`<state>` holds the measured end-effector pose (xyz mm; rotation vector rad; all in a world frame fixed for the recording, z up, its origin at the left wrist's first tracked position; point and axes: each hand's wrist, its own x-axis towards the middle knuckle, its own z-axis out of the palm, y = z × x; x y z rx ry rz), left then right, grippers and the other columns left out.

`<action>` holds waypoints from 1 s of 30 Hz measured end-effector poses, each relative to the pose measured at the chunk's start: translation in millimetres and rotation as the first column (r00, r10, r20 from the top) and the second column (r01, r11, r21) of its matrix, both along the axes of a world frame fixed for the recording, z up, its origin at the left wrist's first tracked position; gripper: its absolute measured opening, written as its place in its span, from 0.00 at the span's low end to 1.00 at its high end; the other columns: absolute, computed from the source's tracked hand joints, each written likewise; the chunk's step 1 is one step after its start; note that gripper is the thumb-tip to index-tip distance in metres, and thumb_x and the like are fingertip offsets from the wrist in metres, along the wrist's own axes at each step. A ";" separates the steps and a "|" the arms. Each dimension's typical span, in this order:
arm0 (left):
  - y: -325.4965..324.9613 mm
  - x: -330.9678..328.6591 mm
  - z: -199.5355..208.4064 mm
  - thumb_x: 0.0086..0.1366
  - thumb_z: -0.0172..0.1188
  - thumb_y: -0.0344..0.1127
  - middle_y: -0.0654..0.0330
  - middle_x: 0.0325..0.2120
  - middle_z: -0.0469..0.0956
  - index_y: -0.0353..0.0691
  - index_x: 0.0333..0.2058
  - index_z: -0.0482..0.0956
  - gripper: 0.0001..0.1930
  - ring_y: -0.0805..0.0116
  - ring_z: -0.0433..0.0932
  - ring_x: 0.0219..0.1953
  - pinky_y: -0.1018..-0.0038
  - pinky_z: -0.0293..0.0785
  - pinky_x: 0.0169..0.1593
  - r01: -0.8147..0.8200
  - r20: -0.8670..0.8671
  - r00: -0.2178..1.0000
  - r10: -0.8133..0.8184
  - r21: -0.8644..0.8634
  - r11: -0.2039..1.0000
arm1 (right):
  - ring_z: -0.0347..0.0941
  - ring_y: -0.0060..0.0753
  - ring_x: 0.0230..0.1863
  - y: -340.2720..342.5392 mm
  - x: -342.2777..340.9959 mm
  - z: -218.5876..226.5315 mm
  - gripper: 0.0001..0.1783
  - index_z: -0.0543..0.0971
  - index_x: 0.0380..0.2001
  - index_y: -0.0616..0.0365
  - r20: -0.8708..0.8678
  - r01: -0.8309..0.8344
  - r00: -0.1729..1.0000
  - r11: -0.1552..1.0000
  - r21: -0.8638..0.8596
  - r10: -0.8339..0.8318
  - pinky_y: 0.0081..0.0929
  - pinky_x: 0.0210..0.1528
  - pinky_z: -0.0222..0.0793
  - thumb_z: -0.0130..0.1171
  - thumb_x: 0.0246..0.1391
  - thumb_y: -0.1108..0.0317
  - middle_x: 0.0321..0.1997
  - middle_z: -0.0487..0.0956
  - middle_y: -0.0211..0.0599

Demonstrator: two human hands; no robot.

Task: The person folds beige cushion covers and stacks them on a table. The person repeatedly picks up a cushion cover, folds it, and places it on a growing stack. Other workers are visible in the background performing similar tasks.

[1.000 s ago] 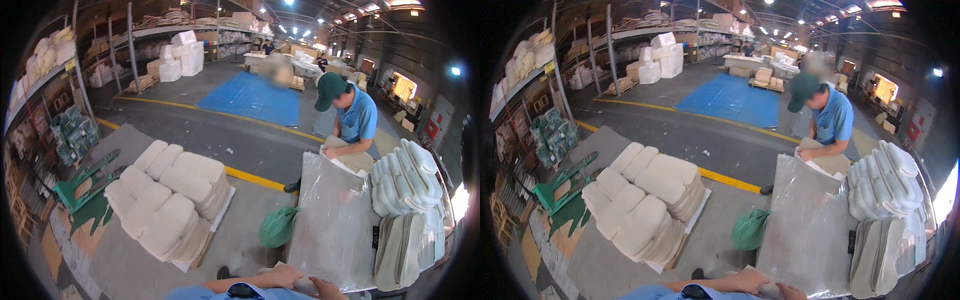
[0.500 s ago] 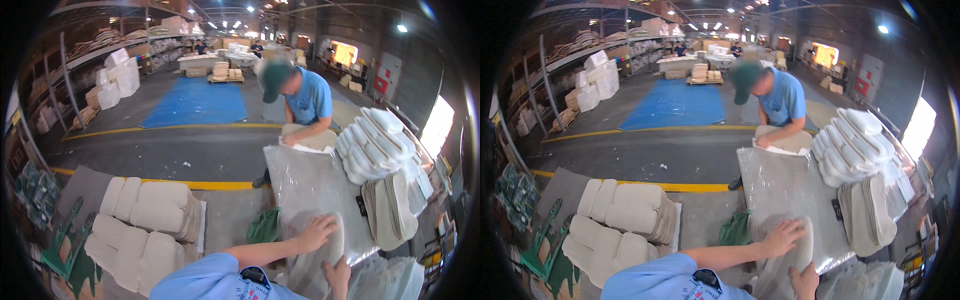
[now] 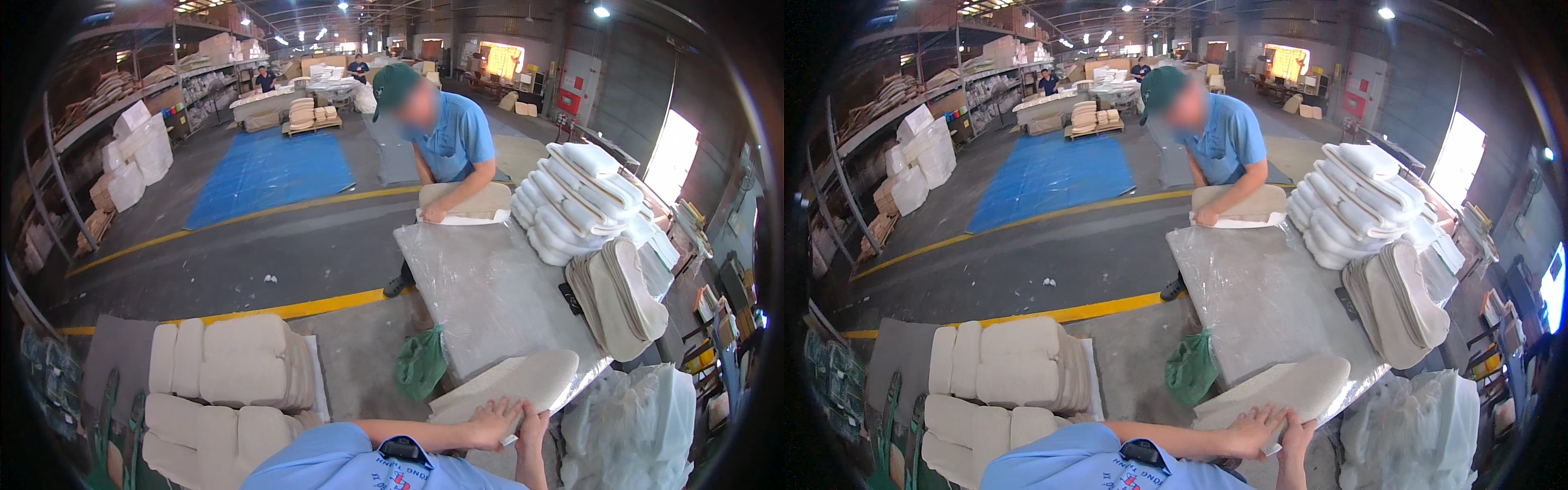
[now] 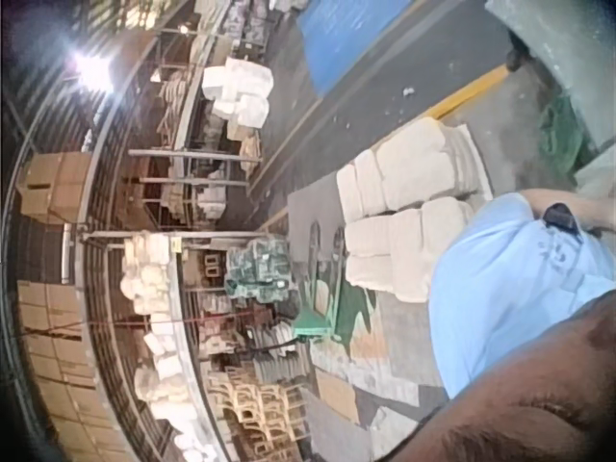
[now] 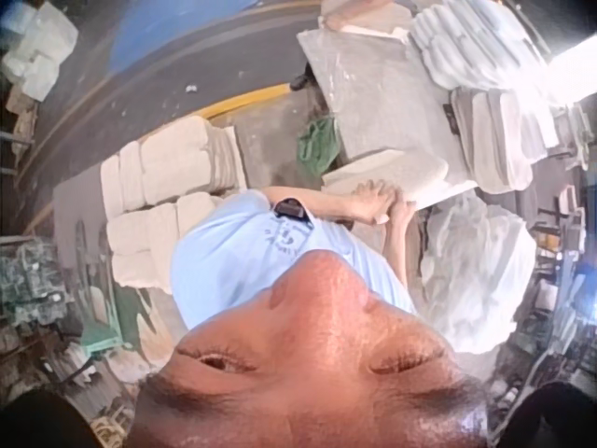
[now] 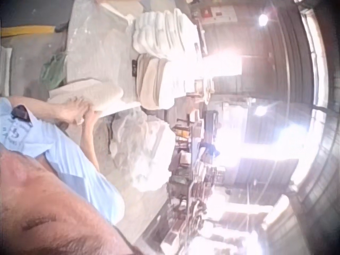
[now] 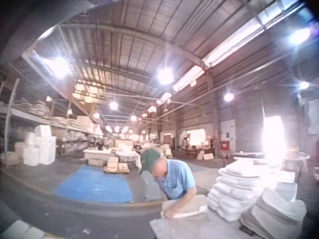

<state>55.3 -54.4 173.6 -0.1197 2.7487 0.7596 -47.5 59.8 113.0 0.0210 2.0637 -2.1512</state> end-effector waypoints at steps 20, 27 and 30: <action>-55.7 2.0 -35.4 0.56 0.67 0.35 0.41 0.68 0.67 0.45 0.78 0.46 0.54 0.42 0.75 0.63 0.54 0.76 0.63 -0.230 -0.120 0.951 0.283 0.333 0.914 | 0.28 0.75 0.83 -257.7 87.5 489.8 0.49 0.55 0.80 0.28 -0.690 0.159 -0.710 0.987 0.037 0.141 0.84 0.72 0.40 0.49 0.61 0.84 0.86 0.32 0.53; -60.0 2.5 -36.8 0.56 0.67 0.35 0.42 0.68 0.67 0.46 0.78 0.45 0.55 0.42 0.76 0.63 0.54 0.76 0.63 -0.233 -0.102 0.954 0.281 0.334 0.913 | 0.24 0.80 0.82 -265.7 83.3 484.1 0.53 0.58 0.79 0.25 -0.669 0.246 -0.710 0.968 0.058 0.220 0.93 0.68 0.40 0.49 0.57 0.88 0.85 0.30 0.58; -61.7 0.7 -38.0 0.56 0.67 0.36 0.42 0.68 0.67 0.46 0.78 0.45 0.55 0.43 0.75 0.63 0.55 0.76 0.63 -0.242 -0.095 0.954 0.285 0.319 0.916 | 0.24 0.81 0.82 -264.1 85.9 486.6 0.53 0.58 0.79 0.25 -0.676 0.213 -0.701 0.971 0.104 0.226 0.94 0.68 0.39 0.47 0.56 0.89 0.85 0.30 0.58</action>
